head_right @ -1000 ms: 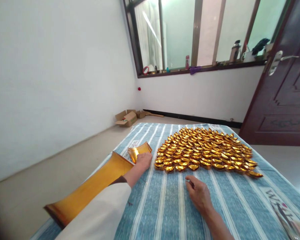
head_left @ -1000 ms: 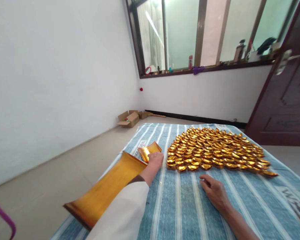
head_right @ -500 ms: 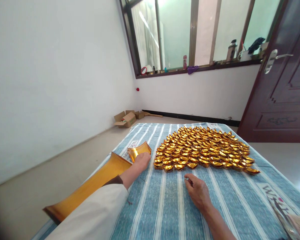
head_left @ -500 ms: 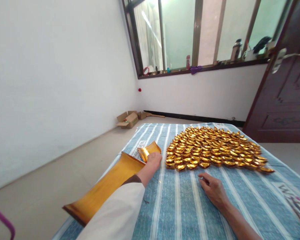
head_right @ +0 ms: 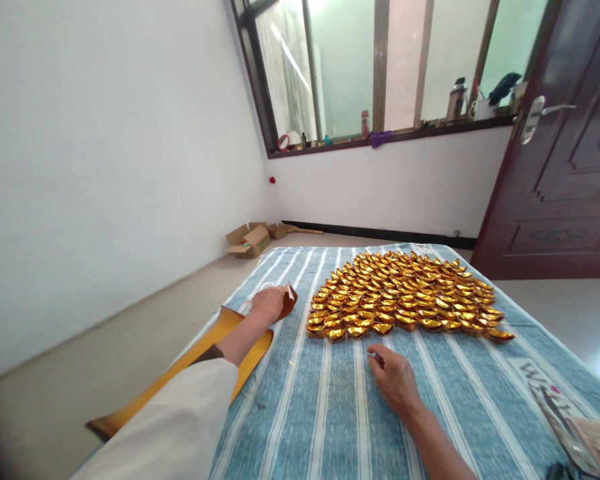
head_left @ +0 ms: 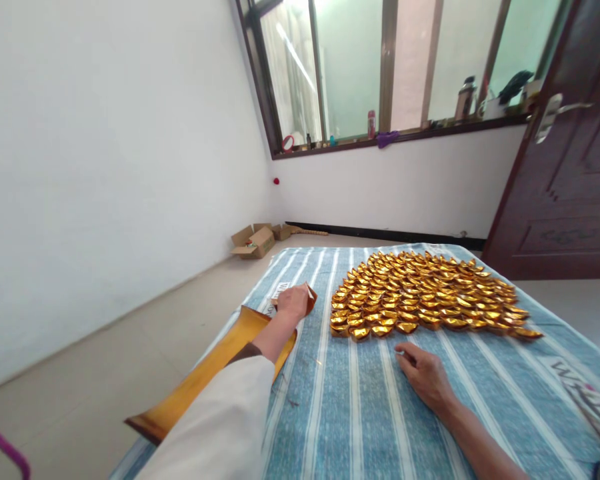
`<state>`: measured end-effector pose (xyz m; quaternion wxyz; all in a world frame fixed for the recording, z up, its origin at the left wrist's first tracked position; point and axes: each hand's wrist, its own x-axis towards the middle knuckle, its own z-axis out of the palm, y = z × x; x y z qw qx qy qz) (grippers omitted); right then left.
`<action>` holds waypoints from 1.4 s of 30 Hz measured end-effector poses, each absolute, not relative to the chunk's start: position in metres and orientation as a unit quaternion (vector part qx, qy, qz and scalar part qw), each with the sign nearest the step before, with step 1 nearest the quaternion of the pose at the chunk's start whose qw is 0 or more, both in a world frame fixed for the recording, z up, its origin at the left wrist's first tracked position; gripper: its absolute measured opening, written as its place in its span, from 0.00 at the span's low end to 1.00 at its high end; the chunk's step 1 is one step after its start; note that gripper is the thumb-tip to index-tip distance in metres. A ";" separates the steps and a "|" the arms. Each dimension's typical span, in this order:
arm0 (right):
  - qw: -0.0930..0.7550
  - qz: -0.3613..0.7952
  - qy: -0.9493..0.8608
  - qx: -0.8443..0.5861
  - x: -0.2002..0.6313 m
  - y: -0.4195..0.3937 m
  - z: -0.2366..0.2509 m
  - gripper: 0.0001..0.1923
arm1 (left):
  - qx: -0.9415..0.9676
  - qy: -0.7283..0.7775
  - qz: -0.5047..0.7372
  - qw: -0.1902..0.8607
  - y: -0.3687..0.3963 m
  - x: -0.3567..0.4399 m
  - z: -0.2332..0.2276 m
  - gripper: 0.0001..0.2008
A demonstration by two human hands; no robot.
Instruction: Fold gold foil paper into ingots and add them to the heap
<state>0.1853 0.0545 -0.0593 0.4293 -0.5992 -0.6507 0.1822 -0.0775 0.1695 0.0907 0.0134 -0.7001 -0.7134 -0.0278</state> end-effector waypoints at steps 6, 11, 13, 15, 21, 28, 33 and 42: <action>0.470 0.206 -0.619 -0.594 0.183 0.053 -0.058 0.15 | -0.721 -0.685 -0.106 0.026 0.151 -0.083 0.150 0.12; 0.527 0.338 -0.550 -0.553 0.185 0.048 -0.036 0.20 | -0.799 -0.571 -0.158 -0.107 0.101 -0.068 0.172 0.16; 0.531 0.448 -0.535 -0.482 0.185 0.041 -0.021 0.25 | -0.785 -0.468 -0.202 -0.352 0.081 -0.060 0.167 0.14; 0.518 0.549 -0.536 -0.378 0.184 0.032 -0.008 0.29 | -0.733 -0.415 -0.204 -0.500 0.068 -0.052 0.157 0.12; 0.452 0.621 -0.519 -0.375 0.180 0.018 0.005 0.28 | -0.647 -0.423 -0.143 -0.619 0.070 -0.035 0.103 0.16; 0.438 0.548 -0.491 -0.517 0.200 0.025 -0.006 0.11 | -0.646 -0.493 -0.104 -0.574 0.082 -0.025 0.057 0.23; 0.435 0.428 -0.497 -0.617 0.208 0.022 -0.020 0.04 | -0.656 -0.492 -0.046 -0.571 0.087 -0.034 0.043 0.33; 0.417 0.267 -0.528 -0.690 0.202 0.017 -0.016 0.13 | -0.856 -0.458 -0.210 -0.119 0.073 -0.038 0.007 0.21</action>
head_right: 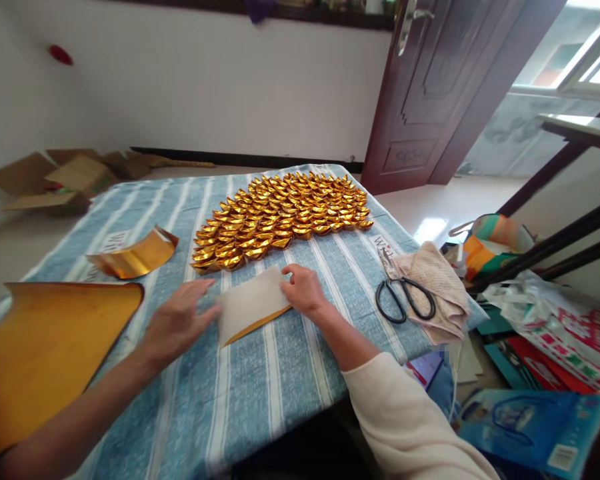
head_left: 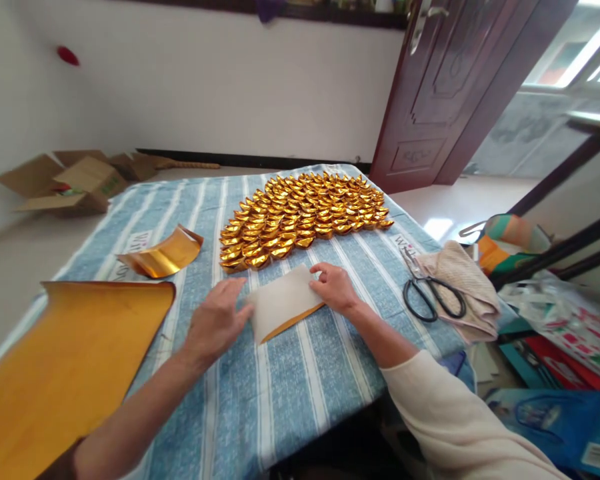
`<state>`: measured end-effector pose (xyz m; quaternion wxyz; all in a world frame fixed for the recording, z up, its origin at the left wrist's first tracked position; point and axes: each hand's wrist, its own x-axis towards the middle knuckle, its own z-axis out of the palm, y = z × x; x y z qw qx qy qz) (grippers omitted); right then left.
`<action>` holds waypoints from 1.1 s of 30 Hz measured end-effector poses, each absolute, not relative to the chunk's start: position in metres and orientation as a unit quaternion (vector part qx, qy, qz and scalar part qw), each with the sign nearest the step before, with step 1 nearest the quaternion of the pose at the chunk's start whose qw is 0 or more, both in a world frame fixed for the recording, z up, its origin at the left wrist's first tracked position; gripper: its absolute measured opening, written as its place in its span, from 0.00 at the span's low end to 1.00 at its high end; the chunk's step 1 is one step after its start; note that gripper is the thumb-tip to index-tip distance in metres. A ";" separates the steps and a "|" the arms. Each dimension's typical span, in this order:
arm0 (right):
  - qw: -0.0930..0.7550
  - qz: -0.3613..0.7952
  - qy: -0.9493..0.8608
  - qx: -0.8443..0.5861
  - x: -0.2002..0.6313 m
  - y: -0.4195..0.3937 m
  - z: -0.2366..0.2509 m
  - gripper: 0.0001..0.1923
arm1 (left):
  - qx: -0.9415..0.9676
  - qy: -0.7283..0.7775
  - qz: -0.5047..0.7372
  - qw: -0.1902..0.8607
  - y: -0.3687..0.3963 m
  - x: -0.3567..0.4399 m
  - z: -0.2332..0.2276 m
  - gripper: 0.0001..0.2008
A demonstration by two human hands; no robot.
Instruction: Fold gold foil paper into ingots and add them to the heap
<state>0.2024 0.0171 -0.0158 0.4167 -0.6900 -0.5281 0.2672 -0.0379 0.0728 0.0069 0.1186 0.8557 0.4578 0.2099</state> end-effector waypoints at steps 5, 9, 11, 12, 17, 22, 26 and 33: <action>0.398 0.222 -0.540 -0.708 0.203 0.015 -0.018 0.15 | 0.943 0.241 0.226 0.028 0.035 -0.034 -0.011 0.16; 0.381 0.205 -0.549 -0.716 0.203 0.016 -0.020 0.14 | 0.957 0.213 0.192 0.031 0.024 -0.031 -0.016 0.18; 0.374 0.200 -0.552 -0.718 0.203 0.016 -0.020 0.12 | 0.957 0.213 0.194 0.033 0.026 -0.030 -0.017 0.18; 0.371 0.198 -0.554 -0.719 0.203 0.016 -0.020 0.11 | 0.957 0.210 0.196 0.034 0.027 -0.030 -0.017 0.17; 0.366 0.198 -0.558 -0.718 0.202 0.014 -0.018 0.09 | 0.955 0.201 0.217 0.033 0.030 -0.027 -0.016 0.14; 0.373 0.218 -0.551 -0.714 0.204 0.013 -0.015 0.08 | 0.951 0.202 0.232 0.026 0.029 -0.023 -0.014 0.11; 0.387 0.258 -0.543 -0.699 0.209 0.014 -0.016 0.08 | 0.947 0.206 0.247 0.019 0.029 -0.023 -0.014 0.09; 0.395 0.387 -0.536 -0.639 0.218 0.007 -0.011 0.13 | 0.940 0.234 0.243 0.047 0.025 -0.023 -0.011 0.07</action>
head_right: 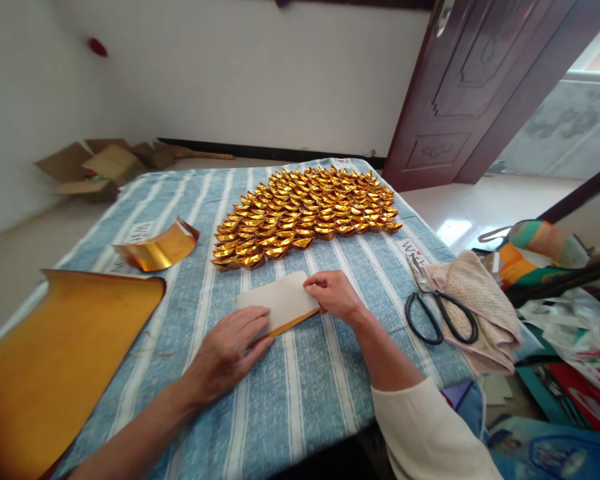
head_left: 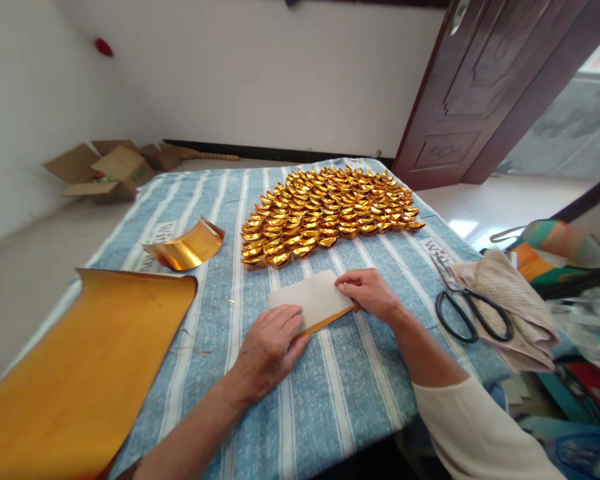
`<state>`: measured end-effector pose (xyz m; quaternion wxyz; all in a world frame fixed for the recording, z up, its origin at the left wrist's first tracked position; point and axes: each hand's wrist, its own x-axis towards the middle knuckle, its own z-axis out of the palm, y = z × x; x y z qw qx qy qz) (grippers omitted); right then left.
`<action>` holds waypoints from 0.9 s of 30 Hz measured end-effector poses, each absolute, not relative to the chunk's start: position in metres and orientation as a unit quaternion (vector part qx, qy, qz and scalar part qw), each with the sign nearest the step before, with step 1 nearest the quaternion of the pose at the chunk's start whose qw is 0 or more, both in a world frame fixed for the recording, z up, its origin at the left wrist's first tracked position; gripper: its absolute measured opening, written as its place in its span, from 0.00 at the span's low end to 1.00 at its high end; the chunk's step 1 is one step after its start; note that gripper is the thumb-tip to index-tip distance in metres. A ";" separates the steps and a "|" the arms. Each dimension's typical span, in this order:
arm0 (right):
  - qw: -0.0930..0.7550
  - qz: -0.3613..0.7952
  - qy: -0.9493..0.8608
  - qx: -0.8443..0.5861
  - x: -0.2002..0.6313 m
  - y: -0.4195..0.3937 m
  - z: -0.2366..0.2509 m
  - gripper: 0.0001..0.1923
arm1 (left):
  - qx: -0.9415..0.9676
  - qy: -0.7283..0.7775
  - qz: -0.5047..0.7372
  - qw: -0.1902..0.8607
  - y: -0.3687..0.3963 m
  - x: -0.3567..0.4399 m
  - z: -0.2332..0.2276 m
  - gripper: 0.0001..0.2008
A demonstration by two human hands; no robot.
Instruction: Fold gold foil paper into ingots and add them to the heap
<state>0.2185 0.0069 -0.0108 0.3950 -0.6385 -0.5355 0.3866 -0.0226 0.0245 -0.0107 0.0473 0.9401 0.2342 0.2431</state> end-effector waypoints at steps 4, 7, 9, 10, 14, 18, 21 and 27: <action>0.371 0.552 -0.524 -0.532 0.226 -0.003 -0.003 0.16 | 0.933 0.257 0.244 0.060 0.022 -0.023 -0.010 0.09; 0.356 0.624 -0.538 -0.441 0.230 -0.009 0.002 0.25 | 0.929 0.270 0.243 0.073 0.021 -0.023 -0.011 0.09; 0.335 0.645 -0.558 -0.401 0.232 -0.011 0.004 0.33 | 0.928 0.275 0.239 0.078 0.019 -0.023 -0.010 0.10; 0.325 0.646 -0.568 -0.393 0.233 -0.012 0.004 0.35 | 0.928 0.277 0.236 0.078 0.019 -0.023 -0.010 0.10; 0.339 0.622 -0.568 -0.419 0.231 -0.010 -0.005 0.29 | 0.927 0.285 0.232 0.072 0.017 -0.022 -0.011 0.09; 0.396 0.567 -0.551 -0.467 0.222 -0.005 -0.019 0.17 | 0.925 0.285 0.241 0.075 0.017 -0.022 -0.013 0.11; 0.399 0.454 -0.603 -0.520 0.217 -0.003 -0.024 0.11 | 0.923 0.284 0.247 0.083 0.016 -0.022 -0.012 0.12; 0.330 0.217 -0.720 -0.571 0.222 -0.002 -0.022 0.07 | 0.918 0.284 0.262 0.089 0.017 -0.021 -0.011 0.12</action>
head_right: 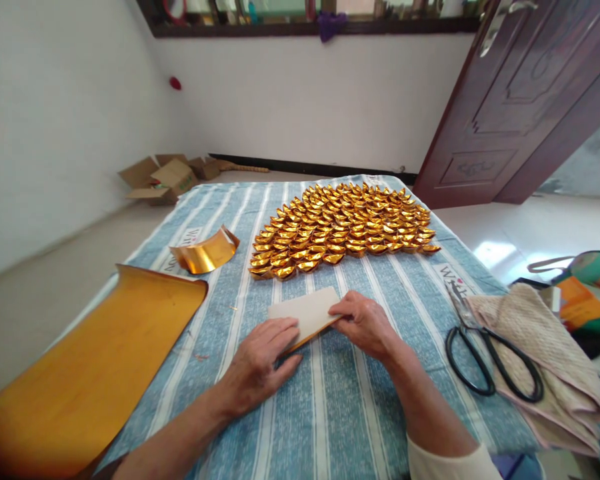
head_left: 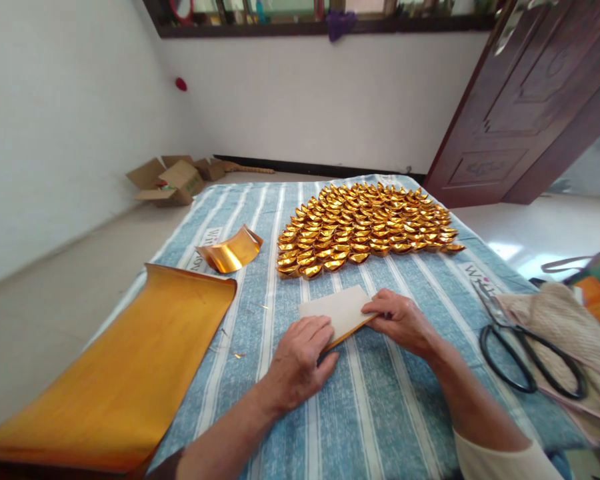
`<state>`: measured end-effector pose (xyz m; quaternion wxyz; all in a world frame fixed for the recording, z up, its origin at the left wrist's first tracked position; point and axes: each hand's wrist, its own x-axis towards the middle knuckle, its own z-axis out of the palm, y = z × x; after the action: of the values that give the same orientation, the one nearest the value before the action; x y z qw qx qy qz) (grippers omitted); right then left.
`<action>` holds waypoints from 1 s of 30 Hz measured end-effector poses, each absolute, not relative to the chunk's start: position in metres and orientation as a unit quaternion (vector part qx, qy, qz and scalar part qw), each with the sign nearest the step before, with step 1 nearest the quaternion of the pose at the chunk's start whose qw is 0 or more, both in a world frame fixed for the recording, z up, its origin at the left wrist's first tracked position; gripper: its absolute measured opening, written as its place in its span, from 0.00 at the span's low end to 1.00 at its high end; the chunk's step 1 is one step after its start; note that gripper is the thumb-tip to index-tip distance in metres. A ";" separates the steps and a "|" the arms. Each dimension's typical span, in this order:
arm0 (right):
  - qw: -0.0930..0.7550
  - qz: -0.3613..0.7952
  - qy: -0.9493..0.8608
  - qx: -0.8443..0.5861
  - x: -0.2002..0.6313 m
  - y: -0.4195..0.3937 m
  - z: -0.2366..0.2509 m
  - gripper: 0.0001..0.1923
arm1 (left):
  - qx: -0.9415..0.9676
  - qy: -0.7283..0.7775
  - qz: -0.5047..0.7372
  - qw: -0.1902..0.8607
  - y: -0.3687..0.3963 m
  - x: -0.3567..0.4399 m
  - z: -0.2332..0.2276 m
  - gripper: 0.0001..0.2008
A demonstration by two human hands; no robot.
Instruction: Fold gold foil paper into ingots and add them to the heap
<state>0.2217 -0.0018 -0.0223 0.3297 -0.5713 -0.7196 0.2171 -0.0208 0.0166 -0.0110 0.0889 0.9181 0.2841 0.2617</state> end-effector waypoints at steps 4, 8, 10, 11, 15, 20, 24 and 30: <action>0.354 0.180 -0.737 -0.547 0.225 -0.003 -0.020 0.04 | 0.906 0.273 0.306 0.108 0.019 -0.021 -0.013 0.09; 0.383 0.249 -0.732 -0.505 0.223 -0.004 -0.012 0.02 | 0.888 0.268 0.342 0.151 0.018 -0.021 -0.014 0.09; 0.377 0.266 -0.716 -0.524 0.221 -0.005 -0.007 0.02 | 0.881 0.272 0.352 0.163 0.018 -0.021 -0.013 0.09; 0.368 0.265 -0.708 -0.541 0.220 -0.005 -0.005 0.03 | 0.877 0.277 0.356 0.165 0.018 -0.021 -0.013 0.09; 0.345 0.232 -0.678 -0.606 0.216 -0.005 -0.006 0.03 | 0.859 0.318 0.373 0.145 0.021 -0.022 -0.013 0.11; 0.372 0.202 -0.632 -0.649 0.211 -0.004 -0.018 0.11 | 0.860 0.329 0.390 0.020 0.015 -0.023 -0.007 0.16; 0.380 0.189 -0.631 -0.650 0.210 -0.004 -0.024 0.15 | 0.894 0.248 0.370 -0.039 -0.006 -0.018 -0.004 0.16; 0.368 0.173 -0.635 -0.657 0.208 -0.007 -0.024 0.16 | 0.943 0.226 0.243 -0.007 -0.022 -0.010 -0.011 0.16</action>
<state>0.2079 -0.0074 -0.0236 0.3676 -0.6565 -0.6355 0.1733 -0.0100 -0.0219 -0.0110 -0.0069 0.9432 0.2264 0.2432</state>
